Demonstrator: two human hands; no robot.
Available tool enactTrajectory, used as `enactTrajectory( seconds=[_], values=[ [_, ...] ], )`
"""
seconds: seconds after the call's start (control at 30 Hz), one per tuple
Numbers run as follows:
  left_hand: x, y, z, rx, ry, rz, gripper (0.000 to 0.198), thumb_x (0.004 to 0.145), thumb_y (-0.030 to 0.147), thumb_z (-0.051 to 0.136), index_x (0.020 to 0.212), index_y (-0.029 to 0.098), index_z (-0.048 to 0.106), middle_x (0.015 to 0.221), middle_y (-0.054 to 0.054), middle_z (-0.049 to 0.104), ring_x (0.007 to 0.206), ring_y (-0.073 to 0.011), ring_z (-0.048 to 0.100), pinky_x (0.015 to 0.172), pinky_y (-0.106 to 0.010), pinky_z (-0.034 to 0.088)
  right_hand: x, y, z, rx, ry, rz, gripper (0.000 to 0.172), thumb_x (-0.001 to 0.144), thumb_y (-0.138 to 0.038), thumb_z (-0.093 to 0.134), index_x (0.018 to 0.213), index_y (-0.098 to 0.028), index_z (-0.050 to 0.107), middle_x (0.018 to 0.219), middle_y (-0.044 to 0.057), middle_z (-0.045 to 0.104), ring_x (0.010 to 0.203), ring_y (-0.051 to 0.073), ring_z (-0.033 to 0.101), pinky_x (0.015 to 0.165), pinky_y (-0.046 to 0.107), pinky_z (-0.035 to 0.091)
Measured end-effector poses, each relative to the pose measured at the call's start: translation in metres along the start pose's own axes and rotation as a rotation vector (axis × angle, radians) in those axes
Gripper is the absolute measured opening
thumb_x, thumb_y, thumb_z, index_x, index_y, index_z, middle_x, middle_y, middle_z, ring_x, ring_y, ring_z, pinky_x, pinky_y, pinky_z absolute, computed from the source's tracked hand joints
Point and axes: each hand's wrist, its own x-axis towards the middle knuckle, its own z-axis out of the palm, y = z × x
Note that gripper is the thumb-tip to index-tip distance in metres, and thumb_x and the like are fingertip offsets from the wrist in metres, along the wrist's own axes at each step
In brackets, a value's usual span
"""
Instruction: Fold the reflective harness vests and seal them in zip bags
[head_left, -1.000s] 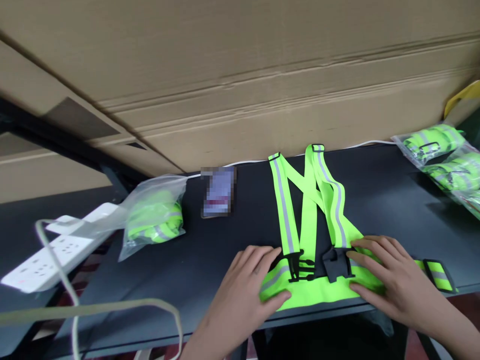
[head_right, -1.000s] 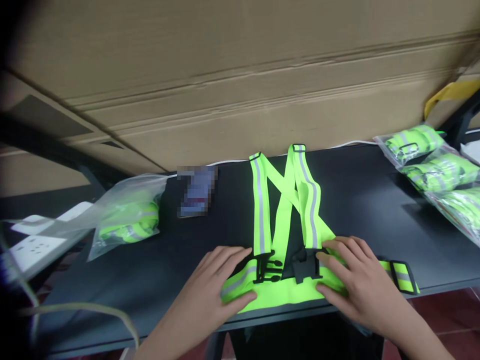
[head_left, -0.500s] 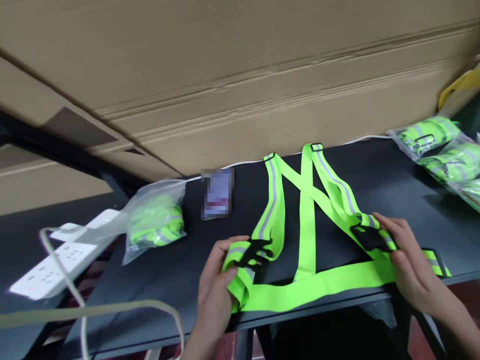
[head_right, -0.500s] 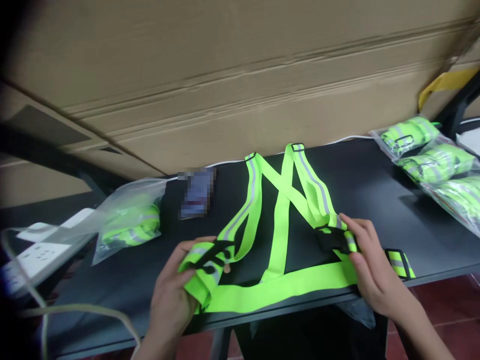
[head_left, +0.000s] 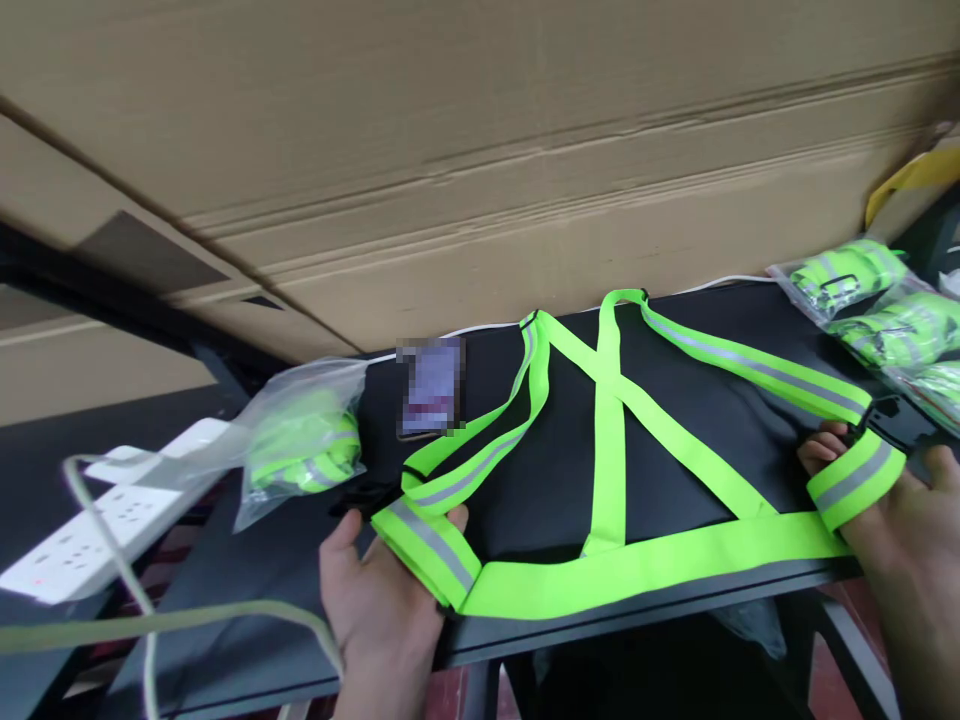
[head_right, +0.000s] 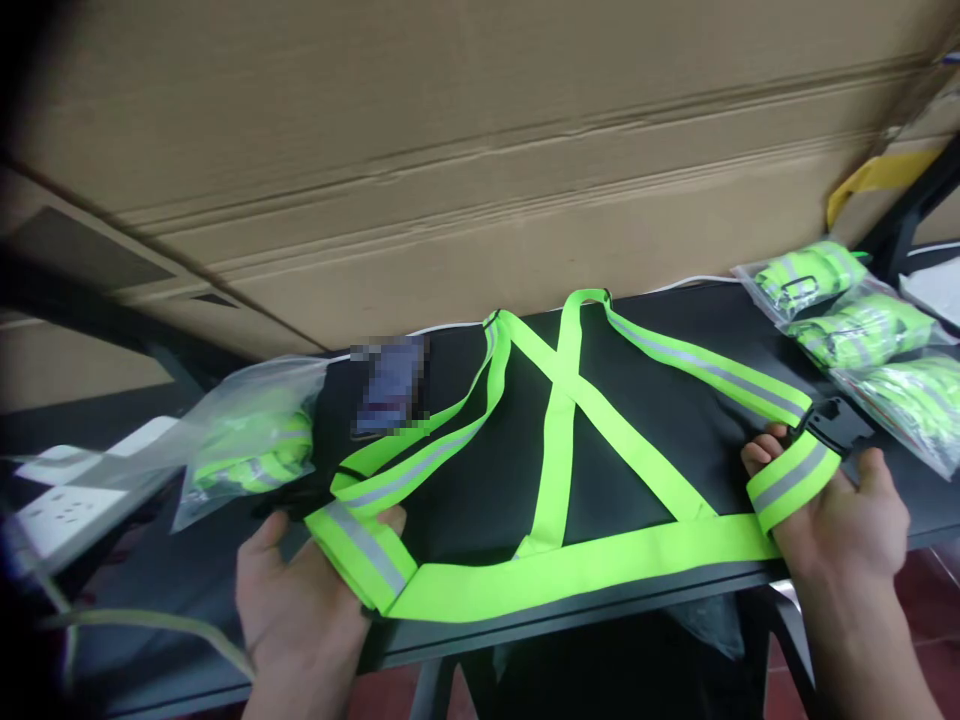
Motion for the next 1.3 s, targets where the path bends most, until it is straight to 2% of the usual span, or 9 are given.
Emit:
enactTrajectory(
  seconds=[0.1, 0.23, 0.4, 0.47, 0.6, 0.8, 0.9, 1.2, 1.3],
  values=[
    [-0.006, 0.006, 0.008, -0.308, 0.193, -0.316, 0.029, 0.093, 0.038, 0.048, 0.09, 0.017, 0.068, 0.083, -0.004, 0.073, 0.062, -0.0151, 0.066, 0.056, -0.027, 0.061, 0.006, 0.009, -0.019, -0.163, -0.164, -0.144, 0.058, 0.103, -0.046, 0.02, 0.115, -0.02, 0.07, 0.09, 0.018, 0.062, 0.076, 0.031, 0.061, 0.069, 0.061, 0.046],
    [-0.007, 0.007, 0.015, -0.441, 0.206, -0.272, 0.018, 0.093, 0.025, 0.052, 0.09, 0.019, 0.069, 0.088, -0.001, 0.075, 0.069, -0.0126, 0.068, 0.058, -0.022, 0.06, 0.01, 0.022, -0.039, -0.262, -0.282, -0.217, 0.058, 0.104, -0.042, 0.02, 0.134, -0.024, 0.065, 0.108, 0.021, 0.066, 0.088, 0.036, 0.065, 0.075, 0.065, 0.047],
    [-0.009, 0.009, 0.018, -0.396, 0.267, -0.255, 0.019, 0.094, 0.028, 0.052, 0.086, 0.021, 0.068, 0.08, 0.001, 0.072, 0.071, -0.0151, 0.068, 0.065, -0.029, 0.063, 0.001, 0.015, -0.016, -0.185, 0.003, -0.101, 0.053, 0.102, -0.047, 0.036, 0.141, -0.02, 0.059, 0.126, 0.022, 0.065, 0.096, 0.039, 0.069, 0.078, 0.063, 0.054],
    [-0.014, 0.008, 0.02, -0.355, 0.259, -0.22, 0.021, 0.094, 0.032, 0.051, 0.086, 0.02, 0.067, 0.077, 0.0, 0.071, 0.067, -0.0163, 0.067, 0.06, -0.03, 0.062, -0.008, 0.009, 0.009, -0.164, 0.128, -0.198, 0.052, 0.101, -0.043, 0.04, 0.149, -0.025, 0.049, 0.134, 0.019, 0.063, 0.097, 0.038, 0.07, 0.074, 0.059, 0.055],
    [-0.031, -0.005, 0.019, -0.253, 0.009, 0.108, 0.02, 0.089, 0.033, 0.056, 0.102, 0.021, 0.066, 0.072, -0.001, 0.068, 0.06, -0.0201, 0.064, 0.039, -0.026, 0.049, -0.032, 0.004, 0.051, -0.333, 0.081, -0.567, 0.054, 0.102, -0.027, 0.038, 0.154, -0.039, 0.032, 0.131, 0.009, 0.063, 0.096, 0.03, 0.072, 0.078, 0.053, 0.056],
    [-0.053, -0.022, 0.006, 0.55, -0.584, 0.841, 0.039, 0.089, 0.019, 0.059, 0.127, 0.029, 0.062, 0.104, -0.004, 0.073, 0.084, -0.0214, 0.071, 0.068, -0.032, 0.058, -0.052, 0.005, 0.057, -1.111, -0.717, -0.734, 0.051, 0.096, -0.018, 0.047, 0.145, -0.031, 0.051, 0.131, 0.013, 0.059, 0.118, 0.031, 0.06, 0.089, 0.046, 0.055],
    [-0.054, -0.018, 0.004, 0.956, -0.838, 1.001, 0.038, 0.086, 0.013, 0.053, 0.122, 0.025, 0.062, 0.096, -0.004, 0.071, 0.085, -0.0217, 0.069, 0.069, -0.032, 0.056, -0.051, 0.003, 0.055, -1.243, -0.844, -0.742, 0.045, 0.091, -0.016, 0.05, 0.135, -0.027, 0.058, 0.131, 0.013, 0.06, 0.121, 0.032, 0.056, 0.092, 0.049, 0.053],
    [-0.057, -0.021, -0.001, 1.425, -0.747, 1.144, 0.065, 0.079, 0.001, 0.044, 0.139, 0.025, 0.048, 0.107, -0.007, 0.066, 0.086, -0.0246, 0.067, 0.07, -0.036, 0.054, -0.051, 0.005, 0.04, -1.244, -0.726, -0.94, 0.025, 0.085, -0.018, 0.058, 0.11, -0.02, 0.058, 0.131, 0.018, 0.055, 0.121, 0.037, 0.054, 0.091, 0.051, 0.05],
    [-0.061, -0.031, 0.002, 1.422, -0.643, 1.162, 0.051, 0.083, 0.005, 0.048, 0.131, 0.021, 0.055, 0.105, -0.008, 0.065, 0.087, -0.0259, 0.065, 0.072, -0.037, 0.052, -0.053, 0.006, 0.036, -1.263, -0.651, -1.046, 0.023, 0.086, -0.019, 0.061, 0.109, -0.019, 0.06, 0.139, 0.021, 0.05, 0.128, 0.041, 0.05, 0.093, 0.056, 0.048]
  ],
)
